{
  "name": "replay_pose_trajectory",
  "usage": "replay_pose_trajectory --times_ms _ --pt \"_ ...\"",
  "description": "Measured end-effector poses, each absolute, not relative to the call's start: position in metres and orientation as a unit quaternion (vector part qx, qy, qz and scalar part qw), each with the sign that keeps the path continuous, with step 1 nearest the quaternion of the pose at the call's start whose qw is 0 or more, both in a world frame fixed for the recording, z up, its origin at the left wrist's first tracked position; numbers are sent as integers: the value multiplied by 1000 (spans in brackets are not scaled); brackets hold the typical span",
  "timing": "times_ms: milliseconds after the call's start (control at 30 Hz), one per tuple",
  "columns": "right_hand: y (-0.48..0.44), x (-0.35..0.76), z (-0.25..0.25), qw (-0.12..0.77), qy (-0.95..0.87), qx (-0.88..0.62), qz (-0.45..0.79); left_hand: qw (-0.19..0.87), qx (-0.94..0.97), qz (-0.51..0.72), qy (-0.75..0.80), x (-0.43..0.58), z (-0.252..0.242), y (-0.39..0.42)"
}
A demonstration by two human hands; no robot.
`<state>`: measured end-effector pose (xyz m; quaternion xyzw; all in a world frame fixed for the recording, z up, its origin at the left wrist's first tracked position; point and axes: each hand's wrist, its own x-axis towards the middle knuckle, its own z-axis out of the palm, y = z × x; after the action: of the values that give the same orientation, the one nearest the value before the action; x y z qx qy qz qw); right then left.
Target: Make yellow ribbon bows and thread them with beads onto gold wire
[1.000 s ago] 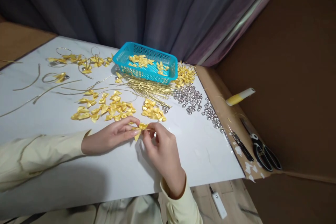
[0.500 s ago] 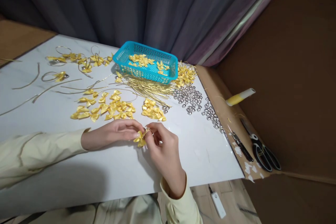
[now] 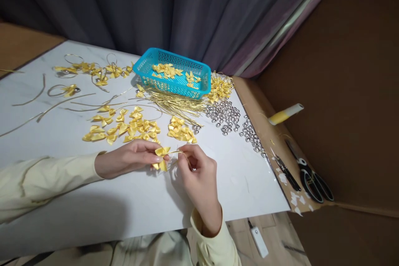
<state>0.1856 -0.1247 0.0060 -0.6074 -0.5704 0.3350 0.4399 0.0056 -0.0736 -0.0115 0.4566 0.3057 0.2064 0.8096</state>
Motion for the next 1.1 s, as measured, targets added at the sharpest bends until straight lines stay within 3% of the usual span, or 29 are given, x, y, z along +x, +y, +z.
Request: replay_pose_trajectory --times_ms 167,700,967,1100 --pt "-126 190 6 440 -540 -610 379 797 476 186 321 4 -14 -72" --pt "-133 192 4 588 -533 -536 287 805 468 194 309 6 -9 -71" --pt "-136 187 15 517 -691 -502 49 869 378 197 252 5 -10 -72" --pt "-146 181 26 382 -782 -484 88 883 351 197 243 4 -10 -73"
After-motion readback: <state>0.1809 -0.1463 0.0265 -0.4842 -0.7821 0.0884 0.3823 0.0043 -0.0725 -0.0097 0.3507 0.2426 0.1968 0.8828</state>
